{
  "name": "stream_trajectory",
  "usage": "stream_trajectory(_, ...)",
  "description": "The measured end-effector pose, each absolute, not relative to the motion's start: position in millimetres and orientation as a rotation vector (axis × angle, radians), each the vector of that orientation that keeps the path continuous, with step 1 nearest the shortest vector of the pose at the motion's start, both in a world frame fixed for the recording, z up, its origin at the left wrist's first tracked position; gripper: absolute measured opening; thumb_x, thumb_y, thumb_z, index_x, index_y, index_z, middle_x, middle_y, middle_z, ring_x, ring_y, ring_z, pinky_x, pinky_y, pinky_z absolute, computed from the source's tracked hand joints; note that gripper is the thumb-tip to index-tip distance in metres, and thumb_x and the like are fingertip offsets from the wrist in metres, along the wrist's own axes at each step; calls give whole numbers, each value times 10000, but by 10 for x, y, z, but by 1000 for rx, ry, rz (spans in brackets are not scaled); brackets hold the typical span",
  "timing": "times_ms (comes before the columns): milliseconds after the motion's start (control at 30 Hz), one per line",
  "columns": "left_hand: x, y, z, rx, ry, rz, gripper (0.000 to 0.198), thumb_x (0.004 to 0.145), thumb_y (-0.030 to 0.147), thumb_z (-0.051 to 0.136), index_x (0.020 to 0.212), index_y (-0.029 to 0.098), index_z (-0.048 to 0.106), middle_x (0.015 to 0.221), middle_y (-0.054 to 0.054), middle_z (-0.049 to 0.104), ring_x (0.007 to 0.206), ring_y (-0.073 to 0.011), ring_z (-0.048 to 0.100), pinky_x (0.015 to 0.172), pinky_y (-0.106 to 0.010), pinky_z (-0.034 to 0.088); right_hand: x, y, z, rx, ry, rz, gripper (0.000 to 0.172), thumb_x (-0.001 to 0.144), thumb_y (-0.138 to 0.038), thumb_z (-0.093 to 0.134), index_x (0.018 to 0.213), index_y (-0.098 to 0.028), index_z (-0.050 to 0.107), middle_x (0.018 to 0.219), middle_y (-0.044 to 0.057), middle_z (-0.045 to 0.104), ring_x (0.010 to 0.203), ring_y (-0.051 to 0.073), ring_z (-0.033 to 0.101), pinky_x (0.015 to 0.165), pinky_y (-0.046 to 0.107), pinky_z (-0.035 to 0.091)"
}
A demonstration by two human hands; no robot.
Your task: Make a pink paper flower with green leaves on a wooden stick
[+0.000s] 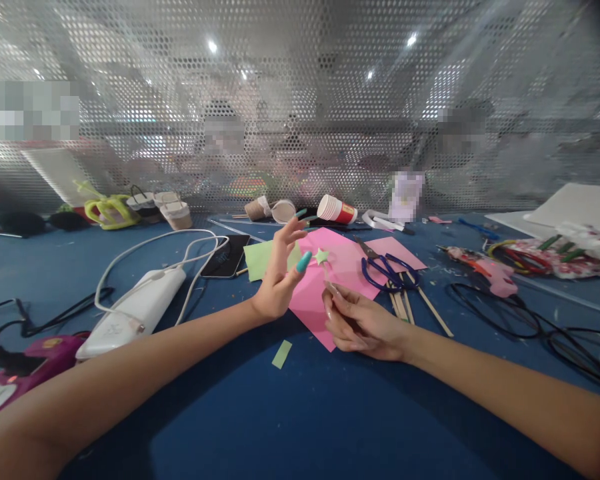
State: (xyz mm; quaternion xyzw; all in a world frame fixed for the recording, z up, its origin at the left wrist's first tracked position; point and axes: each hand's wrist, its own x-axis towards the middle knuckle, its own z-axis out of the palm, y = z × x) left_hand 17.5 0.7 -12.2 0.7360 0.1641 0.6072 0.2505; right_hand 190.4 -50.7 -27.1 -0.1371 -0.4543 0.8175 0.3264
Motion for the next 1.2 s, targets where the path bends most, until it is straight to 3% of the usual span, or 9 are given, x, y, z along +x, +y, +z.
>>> stream_trajectory(67,208,19,-183,1774,502,1693,426,876,510,470,1188,220,476,1241,-109,505,1126,-215,526,956,-404,451,1888,-515,-272,-397,-1162,2061,216,898,-406,551,836,-202,516,487,-79,535,334,47,376,359,159,310)
stream_trajectory(133,228,58,-224,1559,585,1705,318,847,501,530,950,202,509,966,-49,576,885,-150,595,787,-310,522,1872,-512,-278,-440,-1121,1967,234,880,-410,577,807,-197,511,499,-75,550,338,51,410,352,168,323)
stream_trajectory(233,228,127,-235,1359,767,1595,322,795,409,636,707,185,422,632,46,495,545,-61,507,556,-197,485,1851,-490,-291,-486,-1056,1851,259,830,-407,644,783,-194,503,525,-73,562,381,55,469,378,176,365)
stream_trajectory(500,180,184,-233,1260,832,1458,340,744,383,665,760,205,376,550,63,597,318,-30,393,338,-149,342,1859,-456,-294,-544,-983,1811,277,776,-403,702,800,-194,523,595,-64,582,424,42,482,437,182,401)
stream_trajectory(800,217,104,-172,1331,796,1385,389,707,369,700,887,217,391,526,70,602,311,-47,428,325,-135,310,1869,-486,-293,-540,-1090,1781,259,862,-441,589,902,-188,544,565,-54,599,388,44,462,424,181,385)
stream_trajectory(1067,212,56,-188,1437,864,1302,390,795,518,579,666,158,503,343,81,398,265,-28,288,292,-146,206,1870,-477,-313,-550,-1089,1767,274,807,-427,661,854,-182,549,564,-52,616,385,42,478,430,177,419)
stream_trajectory(1133,218,44,-180,1465,801,1253,414,781,539,586,645,154,518,386,60,441,299,-37,349,310,-154,268,1868,-474,-311,-556,-1077,1774,273,801,-426,669,843,-183,551,561,-49,620,387,42,483,437,178,424)
stream_trajectory(1200,224,38,-162,1517,692,1191,377,737,519,651,724,149,579,556,9,575,436,-69,507,404,-176,407,1863,-471,-308,-552,-1078,1773,275,801,-429,667,846,-182,557,551,-45,622,382,43,483,436,178,424)
